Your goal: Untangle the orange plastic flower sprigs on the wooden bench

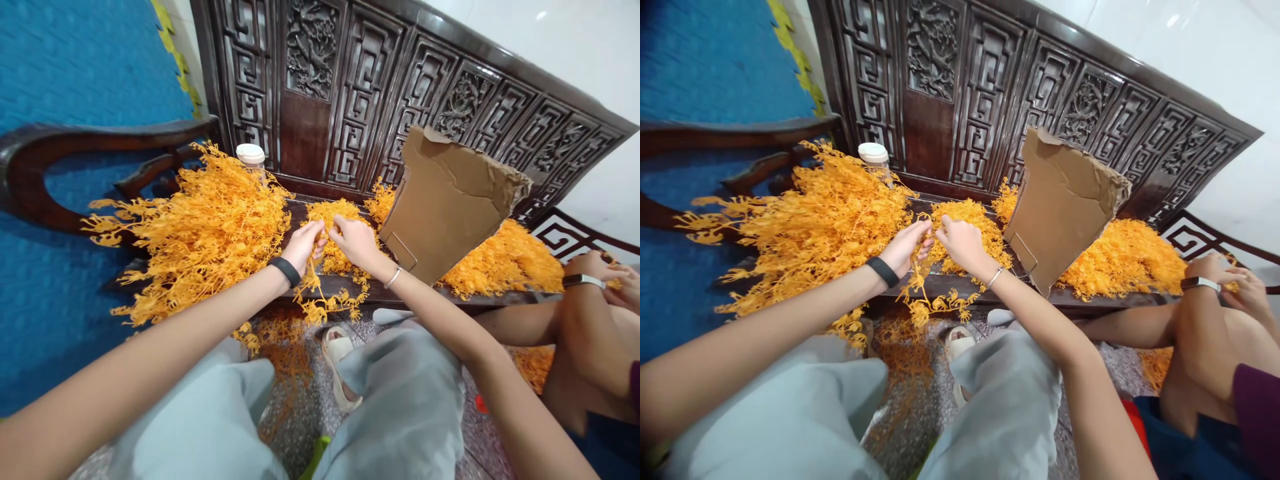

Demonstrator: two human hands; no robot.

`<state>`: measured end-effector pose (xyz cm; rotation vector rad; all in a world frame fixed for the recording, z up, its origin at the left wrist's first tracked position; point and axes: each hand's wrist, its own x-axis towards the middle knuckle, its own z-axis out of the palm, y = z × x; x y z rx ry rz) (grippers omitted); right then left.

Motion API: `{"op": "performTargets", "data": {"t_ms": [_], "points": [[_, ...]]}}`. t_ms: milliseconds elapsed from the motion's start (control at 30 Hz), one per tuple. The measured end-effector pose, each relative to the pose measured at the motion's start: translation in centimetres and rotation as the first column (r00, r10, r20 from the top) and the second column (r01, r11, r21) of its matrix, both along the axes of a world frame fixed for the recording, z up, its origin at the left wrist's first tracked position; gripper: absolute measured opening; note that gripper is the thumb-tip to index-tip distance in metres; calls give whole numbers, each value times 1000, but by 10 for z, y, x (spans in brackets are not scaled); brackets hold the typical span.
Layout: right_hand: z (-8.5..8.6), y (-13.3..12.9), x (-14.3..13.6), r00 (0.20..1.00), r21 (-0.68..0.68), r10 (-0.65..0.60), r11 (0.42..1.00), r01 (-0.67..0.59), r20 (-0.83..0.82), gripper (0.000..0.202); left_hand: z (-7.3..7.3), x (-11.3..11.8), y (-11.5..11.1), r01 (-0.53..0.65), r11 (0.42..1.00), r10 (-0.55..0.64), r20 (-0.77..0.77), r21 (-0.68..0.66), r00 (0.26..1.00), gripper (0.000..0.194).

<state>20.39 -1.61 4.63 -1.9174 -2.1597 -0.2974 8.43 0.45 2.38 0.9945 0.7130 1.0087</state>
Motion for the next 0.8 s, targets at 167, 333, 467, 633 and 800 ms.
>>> {"op": "performTargets", "data": {"t_ms": [167,333,467,633,800], "points": [[4,16,-1,999,31,-22,999,23,-29,27,7,4,-2,-108,994,110,42,-30,993,21],[2,39,52,923,27,-346,934,355,-168,27,15,-1,-24,-72,993,76,42,-91,996,25],[-20,45,90,902,-85,-362,932,352,-236,26,19,-5,-29,39,997,-30,125,-71,992,27],[-47,51,98,861,-204,-381,922,329,-336,25,17,-4,-19,134,986,-126,79,-98,989,35],[-56,55,103,836,-165,-356,934,316,-417,26,16,-2,-12,298,955,-290,184,-17,939,35]]}}
